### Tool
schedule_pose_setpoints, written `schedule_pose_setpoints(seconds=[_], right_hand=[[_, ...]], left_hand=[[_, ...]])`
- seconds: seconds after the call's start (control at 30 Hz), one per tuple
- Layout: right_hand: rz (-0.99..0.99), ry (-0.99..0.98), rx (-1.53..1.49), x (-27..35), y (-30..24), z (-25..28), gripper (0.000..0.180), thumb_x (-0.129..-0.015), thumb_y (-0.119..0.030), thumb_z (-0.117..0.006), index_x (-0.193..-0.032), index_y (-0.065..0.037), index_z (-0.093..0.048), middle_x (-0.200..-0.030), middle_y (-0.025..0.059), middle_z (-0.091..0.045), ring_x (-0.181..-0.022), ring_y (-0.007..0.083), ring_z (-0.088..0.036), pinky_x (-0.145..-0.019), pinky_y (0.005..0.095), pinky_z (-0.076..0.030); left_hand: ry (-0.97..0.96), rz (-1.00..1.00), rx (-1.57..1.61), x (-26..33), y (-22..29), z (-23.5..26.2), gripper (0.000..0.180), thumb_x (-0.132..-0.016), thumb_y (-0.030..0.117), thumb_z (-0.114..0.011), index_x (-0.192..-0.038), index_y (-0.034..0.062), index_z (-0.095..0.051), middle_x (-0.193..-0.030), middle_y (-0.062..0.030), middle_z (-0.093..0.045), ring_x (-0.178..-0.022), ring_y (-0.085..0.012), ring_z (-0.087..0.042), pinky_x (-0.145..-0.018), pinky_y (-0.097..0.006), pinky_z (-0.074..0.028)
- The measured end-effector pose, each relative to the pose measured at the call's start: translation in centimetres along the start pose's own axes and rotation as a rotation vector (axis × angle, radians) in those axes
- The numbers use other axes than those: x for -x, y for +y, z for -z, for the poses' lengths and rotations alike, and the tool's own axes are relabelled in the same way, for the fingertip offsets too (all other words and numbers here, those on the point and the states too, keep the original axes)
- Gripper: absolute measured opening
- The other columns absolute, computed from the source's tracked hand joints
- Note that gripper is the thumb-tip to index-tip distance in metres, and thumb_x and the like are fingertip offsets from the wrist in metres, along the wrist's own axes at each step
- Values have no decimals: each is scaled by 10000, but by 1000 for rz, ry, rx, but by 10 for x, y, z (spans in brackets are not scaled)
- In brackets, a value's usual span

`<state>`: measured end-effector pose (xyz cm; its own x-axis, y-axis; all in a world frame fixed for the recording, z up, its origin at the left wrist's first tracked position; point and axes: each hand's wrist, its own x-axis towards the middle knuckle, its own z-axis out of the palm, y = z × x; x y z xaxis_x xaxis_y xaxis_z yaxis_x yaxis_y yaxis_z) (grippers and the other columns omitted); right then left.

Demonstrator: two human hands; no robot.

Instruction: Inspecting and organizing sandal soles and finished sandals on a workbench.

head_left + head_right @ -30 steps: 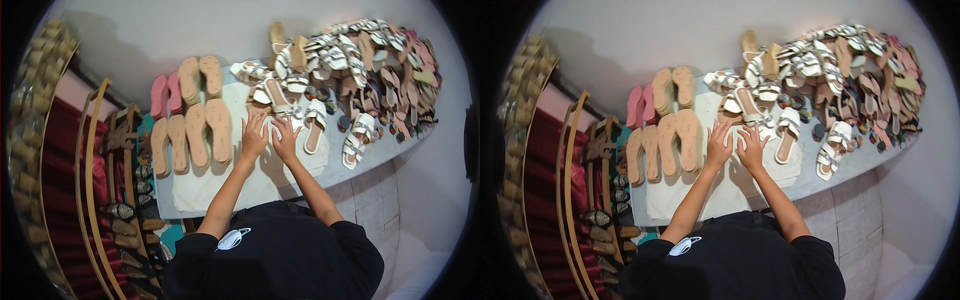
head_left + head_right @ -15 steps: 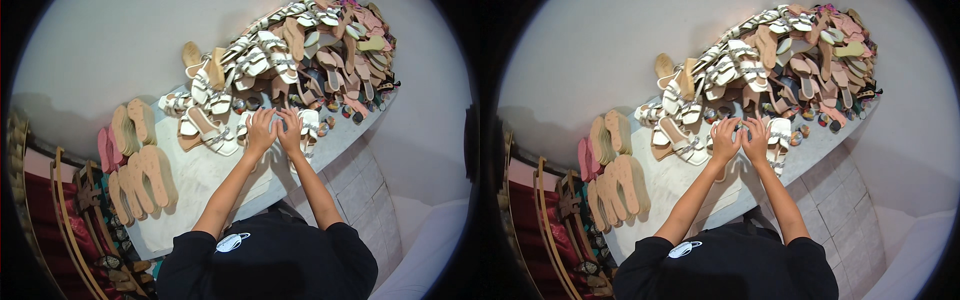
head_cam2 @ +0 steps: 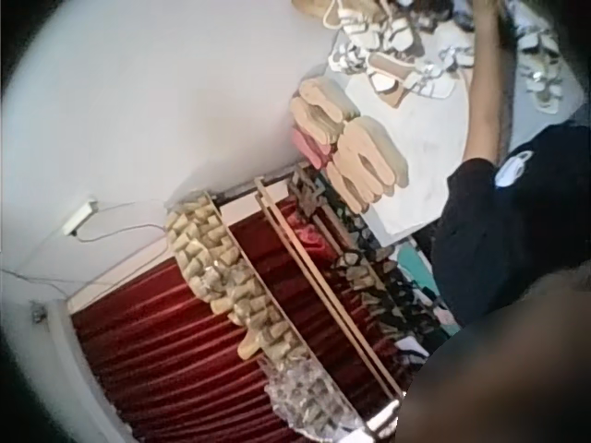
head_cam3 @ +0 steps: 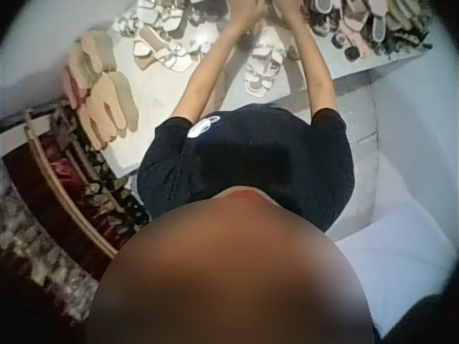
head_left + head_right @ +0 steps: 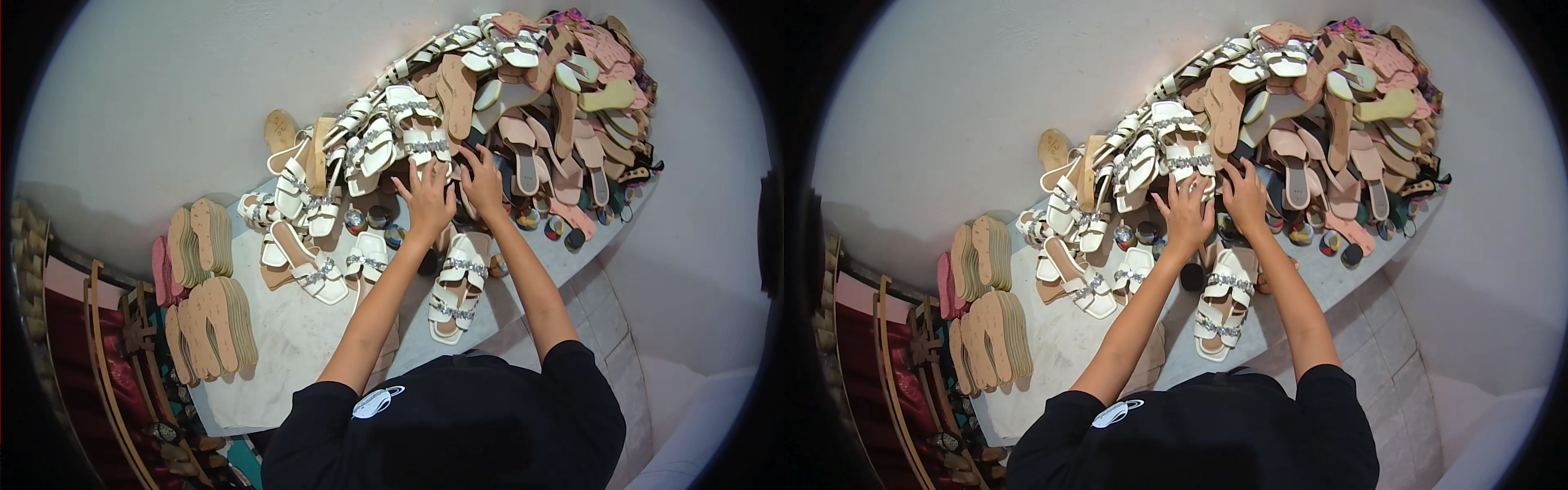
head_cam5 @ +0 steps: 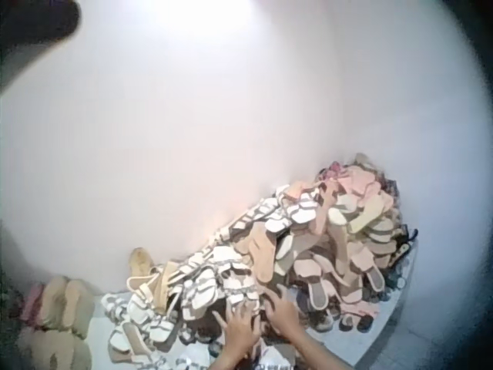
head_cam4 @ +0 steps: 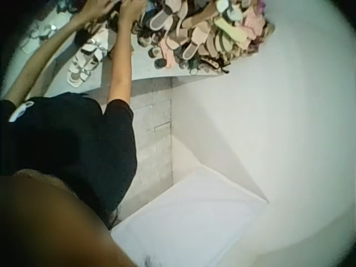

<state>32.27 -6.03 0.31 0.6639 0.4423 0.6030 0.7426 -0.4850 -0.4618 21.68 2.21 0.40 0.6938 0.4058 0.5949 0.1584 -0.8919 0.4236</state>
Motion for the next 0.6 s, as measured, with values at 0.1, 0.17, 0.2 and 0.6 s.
schedule_pose_setpoints(seconds=[0.1,0.17,0.2,0.6], right_hand=[[19,-61,60,-29,13,-17,353,-777,-199,-538,-1129,-214,-543,-1232,152,-419,-1028,317,-492,-819,433,-404],[73,-40,84,-42,16,-31,364,-774,-216,-544,-1136,-247,-531,-1253,158,-400,-1025,335,-493,-790,448,-413],[70,-68,125,-49,18,-37,365,-776,-225,-543,-1140,-251,-525,-1264,165,-389,-1029,341,-489,-790,456,-412],[133,-216,148,-85,28,-43,286,-776,-268,-554,-1057,-225,-590,-1330,214,-303,-1023,375,-471,-841,479,-393]], left_hand=[[5,3,-85,-13,-2,-5,404,-774,220,-543,-1166,127,-511,-1294,-89,-374,-1278,-396,-171,-919,-692,23],[23,-19,-114,-18,-9,-6,395,-773,218,-542,-1156,123,-521,-1304,-104,-356,-1284,-409,-141,-899,-708,28],[7,-12,-107,-20,-9,-6,391,-774,217,-542,-1153,121,-526,-1308,-111,-350,-1285,-410,-137,-902,-707,27],[-9,43,-67,-5,6,4,393,-786,217,-545,-1170,133,-519,-1321,-140,-323,-1287,-409,-141,-924,-693,-15]])
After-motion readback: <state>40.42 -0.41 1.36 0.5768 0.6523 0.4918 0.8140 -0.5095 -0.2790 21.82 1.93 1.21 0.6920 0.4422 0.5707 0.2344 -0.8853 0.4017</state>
